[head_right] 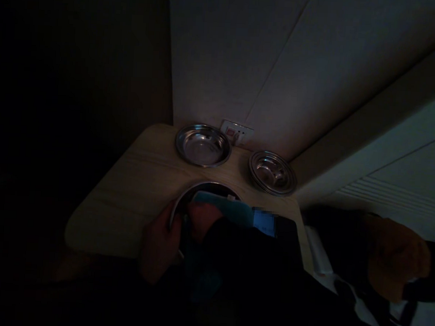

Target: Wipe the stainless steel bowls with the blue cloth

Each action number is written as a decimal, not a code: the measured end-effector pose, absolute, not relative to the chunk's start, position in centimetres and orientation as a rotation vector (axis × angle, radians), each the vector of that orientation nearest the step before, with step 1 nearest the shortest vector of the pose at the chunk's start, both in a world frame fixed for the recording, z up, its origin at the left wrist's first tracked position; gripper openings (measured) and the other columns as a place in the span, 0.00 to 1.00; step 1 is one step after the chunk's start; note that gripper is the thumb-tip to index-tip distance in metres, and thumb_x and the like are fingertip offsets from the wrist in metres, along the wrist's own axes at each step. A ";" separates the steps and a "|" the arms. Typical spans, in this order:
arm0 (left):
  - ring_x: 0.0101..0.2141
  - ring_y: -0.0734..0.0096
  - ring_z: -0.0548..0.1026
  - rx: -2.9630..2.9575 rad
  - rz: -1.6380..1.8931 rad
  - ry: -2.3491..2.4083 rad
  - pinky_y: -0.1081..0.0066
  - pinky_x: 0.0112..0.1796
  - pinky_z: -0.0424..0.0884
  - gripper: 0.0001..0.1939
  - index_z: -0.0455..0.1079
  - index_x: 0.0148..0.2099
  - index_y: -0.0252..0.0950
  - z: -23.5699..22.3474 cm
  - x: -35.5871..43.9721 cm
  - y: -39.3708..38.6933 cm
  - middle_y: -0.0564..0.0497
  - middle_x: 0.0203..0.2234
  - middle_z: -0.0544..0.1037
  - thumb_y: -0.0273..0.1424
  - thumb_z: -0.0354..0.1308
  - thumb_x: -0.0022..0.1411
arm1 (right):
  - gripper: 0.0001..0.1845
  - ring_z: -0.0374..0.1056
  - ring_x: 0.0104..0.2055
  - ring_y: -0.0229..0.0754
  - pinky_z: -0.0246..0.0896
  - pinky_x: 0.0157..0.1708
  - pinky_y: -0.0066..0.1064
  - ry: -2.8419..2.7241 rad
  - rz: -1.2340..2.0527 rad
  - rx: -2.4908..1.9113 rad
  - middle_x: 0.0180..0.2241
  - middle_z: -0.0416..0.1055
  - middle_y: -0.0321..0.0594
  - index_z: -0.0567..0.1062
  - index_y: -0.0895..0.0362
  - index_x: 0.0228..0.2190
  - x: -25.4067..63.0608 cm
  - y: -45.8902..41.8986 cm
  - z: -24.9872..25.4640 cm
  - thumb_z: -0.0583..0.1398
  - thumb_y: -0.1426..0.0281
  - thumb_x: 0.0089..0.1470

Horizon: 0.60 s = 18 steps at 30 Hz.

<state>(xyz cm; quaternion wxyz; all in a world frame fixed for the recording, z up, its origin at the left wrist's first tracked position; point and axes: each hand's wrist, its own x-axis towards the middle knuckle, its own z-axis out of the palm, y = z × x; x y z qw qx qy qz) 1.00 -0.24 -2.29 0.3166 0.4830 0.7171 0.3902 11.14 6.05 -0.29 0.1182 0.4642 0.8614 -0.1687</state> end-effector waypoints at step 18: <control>0.39 0.64 0.75 1.289 1.022 1.911 0.68 0.40 0.69 0.21 0.64 0.54 0.36 -2.2 1.1 -0.3 0.45 0.41 0.76 0.27 0.46 0.58 | 0.14 0.67 0.41 0.47 0.59 0.36 0.33 2.529 -0.394 1.332 0.40 0.69 0.51 0.66 0.63 0.40 11.0 7.0 -0.2 0.51 0.74 0.51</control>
